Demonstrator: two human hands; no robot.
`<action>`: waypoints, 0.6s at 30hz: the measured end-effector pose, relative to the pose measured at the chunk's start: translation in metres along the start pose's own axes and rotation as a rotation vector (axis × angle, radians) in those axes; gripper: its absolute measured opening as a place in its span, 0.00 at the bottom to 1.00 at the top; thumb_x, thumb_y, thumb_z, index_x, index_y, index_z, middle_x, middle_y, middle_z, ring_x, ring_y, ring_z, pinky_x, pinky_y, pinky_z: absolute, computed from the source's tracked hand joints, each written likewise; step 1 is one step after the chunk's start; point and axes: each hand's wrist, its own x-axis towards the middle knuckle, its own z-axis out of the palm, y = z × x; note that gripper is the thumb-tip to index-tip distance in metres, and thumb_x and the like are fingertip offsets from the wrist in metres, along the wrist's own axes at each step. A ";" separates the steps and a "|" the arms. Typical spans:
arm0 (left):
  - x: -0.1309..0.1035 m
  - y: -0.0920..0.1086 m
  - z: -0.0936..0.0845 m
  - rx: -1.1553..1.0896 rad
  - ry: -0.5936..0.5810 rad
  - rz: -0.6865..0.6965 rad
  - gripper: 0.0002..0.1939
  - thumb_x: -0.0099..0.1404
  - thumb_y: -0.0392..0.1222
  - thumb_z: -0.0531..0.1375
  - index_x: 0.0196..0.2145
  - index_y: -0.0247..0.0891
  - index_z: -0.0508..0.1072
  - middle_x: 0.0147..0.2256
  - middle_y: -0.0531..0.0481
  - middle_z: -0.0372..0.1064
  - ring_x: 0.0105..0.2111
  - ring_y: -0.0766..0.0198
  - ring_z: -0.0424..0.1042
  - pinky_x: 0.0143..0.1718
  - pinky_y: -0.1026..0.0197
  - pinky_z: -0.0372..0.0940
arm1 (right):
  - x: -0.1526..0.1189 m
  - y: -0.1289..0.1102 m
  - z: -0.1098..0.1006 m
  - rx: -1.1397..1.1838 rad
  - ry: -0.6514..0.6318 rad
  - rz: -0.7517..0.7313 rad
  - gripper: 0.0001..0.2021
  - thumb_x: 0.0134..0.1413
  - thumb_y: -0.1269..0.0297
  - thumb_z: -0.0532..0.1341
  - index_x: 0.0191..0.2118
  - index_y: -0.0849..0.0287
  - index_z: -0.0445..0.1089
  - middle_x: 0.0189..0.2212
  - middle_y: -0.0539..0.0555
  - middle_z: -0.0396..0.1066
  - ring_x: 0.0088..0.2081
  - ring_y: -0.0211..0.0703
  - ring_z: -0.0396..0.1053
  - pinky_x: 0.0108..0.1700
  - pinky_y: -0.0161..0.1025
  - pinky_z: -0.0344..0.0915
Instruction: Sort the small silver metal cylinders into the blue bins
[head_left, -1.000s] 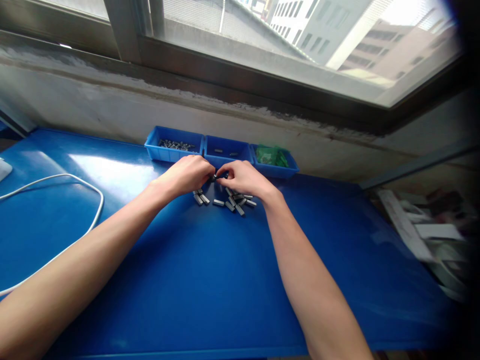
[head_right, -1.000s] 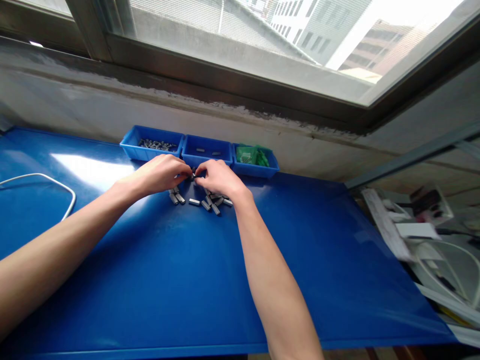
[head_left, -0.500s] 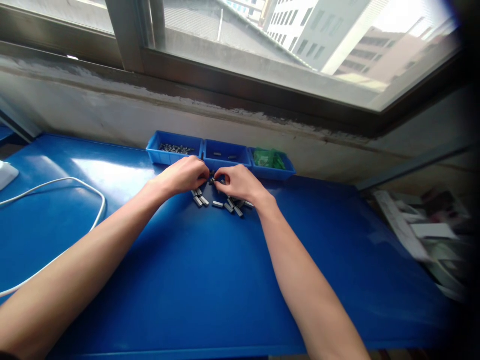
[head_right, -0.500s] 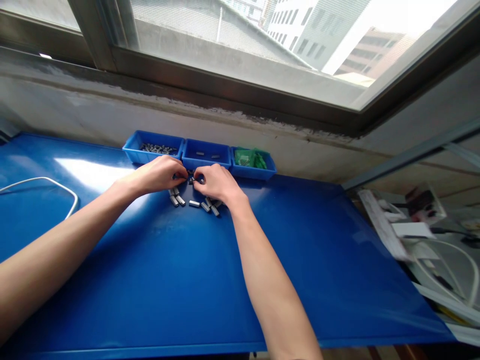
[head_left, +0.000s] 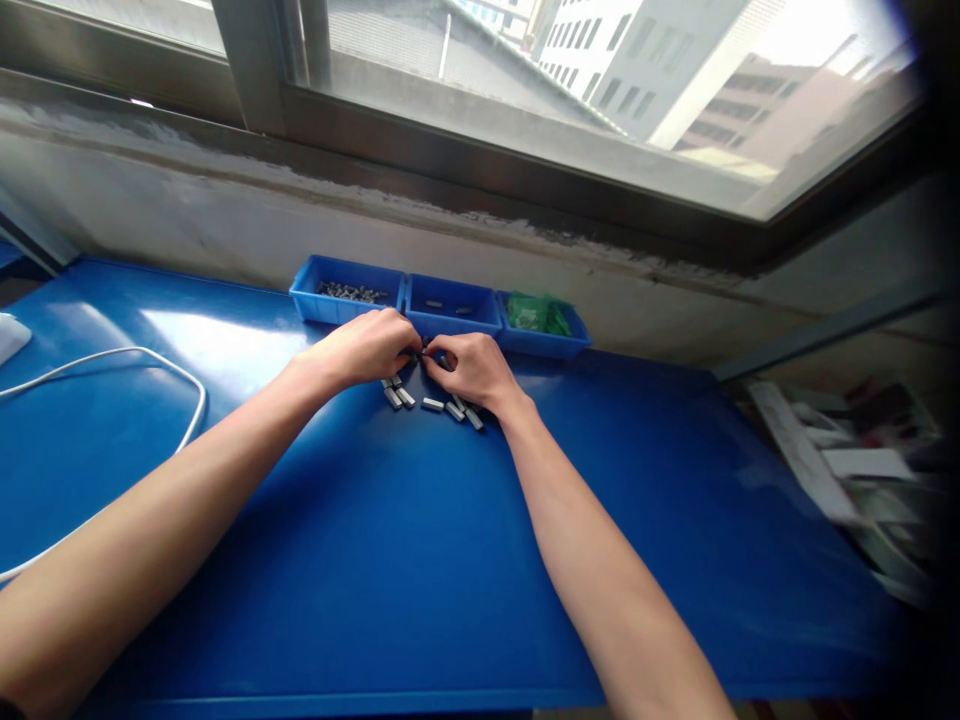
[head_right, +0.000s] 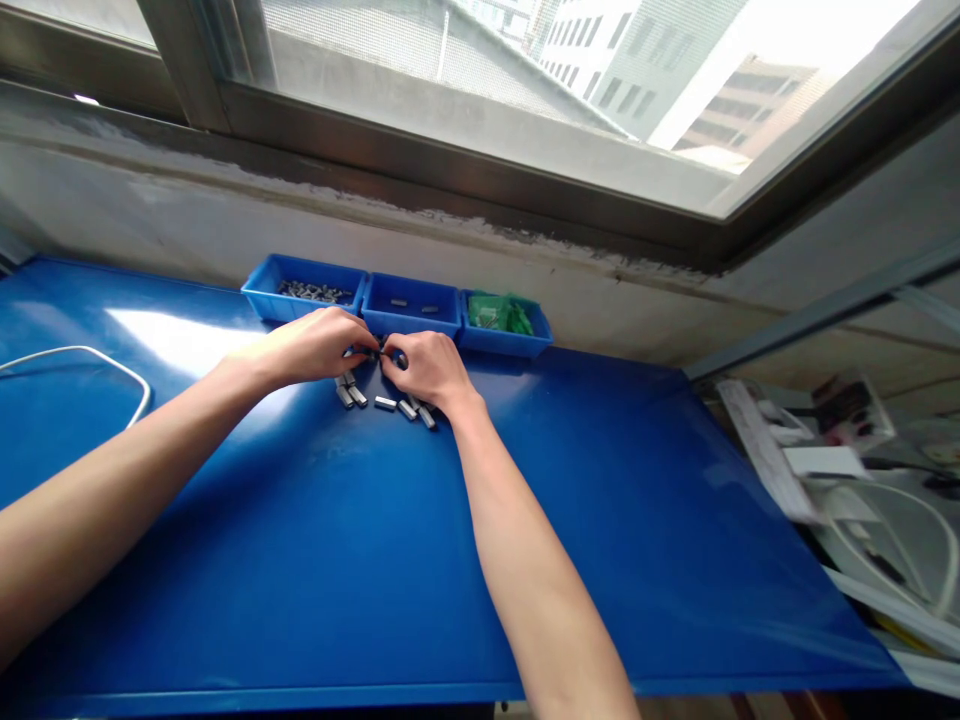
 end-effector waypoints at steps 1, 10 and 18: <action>0.000 0.001 0.001 -0.002 0.002 0.000 0.16 0.61 0.32 0.60 0.42 0.42 0.84 0.39 0.44 0.81 0.42 0.54 0.80 0.44 0.62 0.69 | 0.000 0.001 0.001 0.006 0.003 0.001 0.09 0.58 0.62 0.62 0.38 0.57 0.80 0.27 0.52 0.76 0.27 0.40 0.68 0.32 0.36 0.53; 0.000 0.000 0.005 -0.018 0.059 0.053 0.13 0.62 0.36 0.61 0.41 0.38 0.84 0.36 0.43 0.80 0.37 0.54 0.79 0.39 0.61 0.67 | 0.000 0.003 0.004 0.047 0.031 0.007 0.08 0.56 0.65 0.62 0.37 0.56 0.80 0.26 0.51 0.75 0.27 0.40 0.68 0.32 0.36 0.53; 0.001 -0.009 0.010 -0.063 0.098 0.109 0.15 0.65 0.43 0.63 0.48 0.37 0.82 0.39 0.43 0.80 0.38 0.55 0.78 0.39 0.61 0.66 | 0.000 0.005 0.003 0.136 0.038 0.031 0.11 0.50 0.68 0.60 0.36 0.58 0.80 0.24 0.51 0.74 0.26 0.40 0.67 0.32 0.37 0.53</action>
